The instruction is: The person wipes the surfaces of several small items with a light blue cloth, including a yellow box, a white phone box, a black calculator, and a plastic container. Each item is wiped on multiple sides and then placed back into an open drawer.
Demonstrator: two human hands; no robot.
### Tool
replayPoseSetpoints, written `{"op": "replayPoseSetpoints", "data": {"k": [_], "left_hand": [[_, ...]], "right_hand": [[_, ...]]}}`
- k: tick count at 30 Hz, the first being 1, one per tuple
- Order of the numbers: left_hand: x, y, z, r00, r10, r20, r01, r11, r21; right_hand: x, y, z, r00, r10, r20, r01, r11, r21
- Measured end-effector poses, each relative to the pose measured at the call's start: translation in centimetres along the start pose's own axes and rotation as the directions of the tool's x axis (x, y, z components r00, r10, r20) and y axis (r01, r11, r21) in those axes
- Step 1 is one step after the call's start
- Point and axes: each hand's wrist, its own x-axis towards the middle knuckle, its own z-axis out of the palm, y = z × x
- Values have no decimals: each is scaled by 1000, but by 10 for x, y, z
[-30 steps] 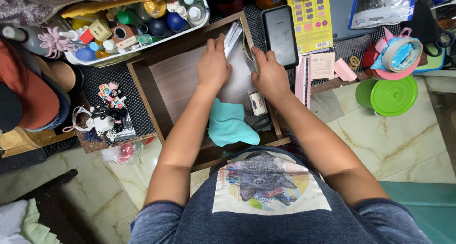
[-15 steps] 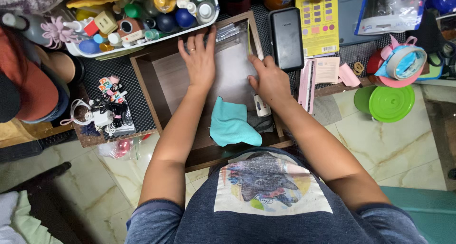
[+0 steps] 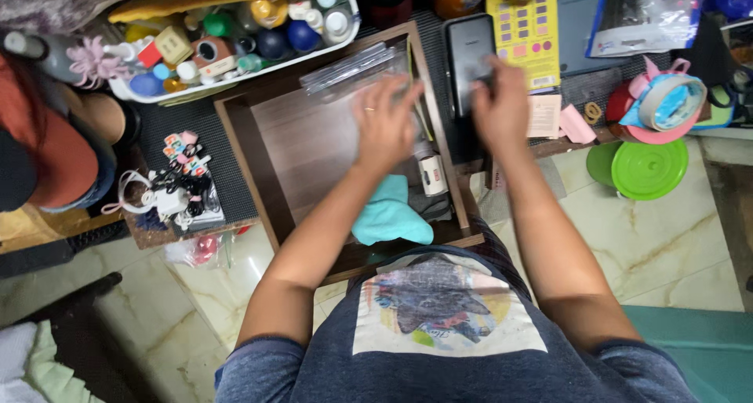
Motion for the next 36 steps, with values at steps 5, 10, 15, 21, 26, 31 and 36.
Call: {"op": "replayPoseSetpoints", "data": {"k": [5,10,15,21,26,31,36], "left_hand": [[19,63,57,991,57,124,-4,921,-391],[59,91,142,930,-104,354,311,736,-601],[67,89,164,819,-151,553,342,903,-260],[74,94,154,781,-265,565,472,843,-257],[73,103,129,672,-364,645,740,368,-563],[65,110,65,427,-305,852,899,39,-436],[28,100,15,638,-213,740,707,-220,-672]], "right_hand": [[20,110,-32,991,89,-99,-118,935,-336],[28,154,-25,964,257,-70,-266,940,-214],[42,167,-29,971,237,-17,-237,967,-94],[41,166,-53,795,544,268,-594,609,525],[1,106,-93,808,525,269,-562,549,619],[-64,1,-124,990,134,46,-141,926,349],[-79,-92,-119,942,-330,54,327,943,57]]}}
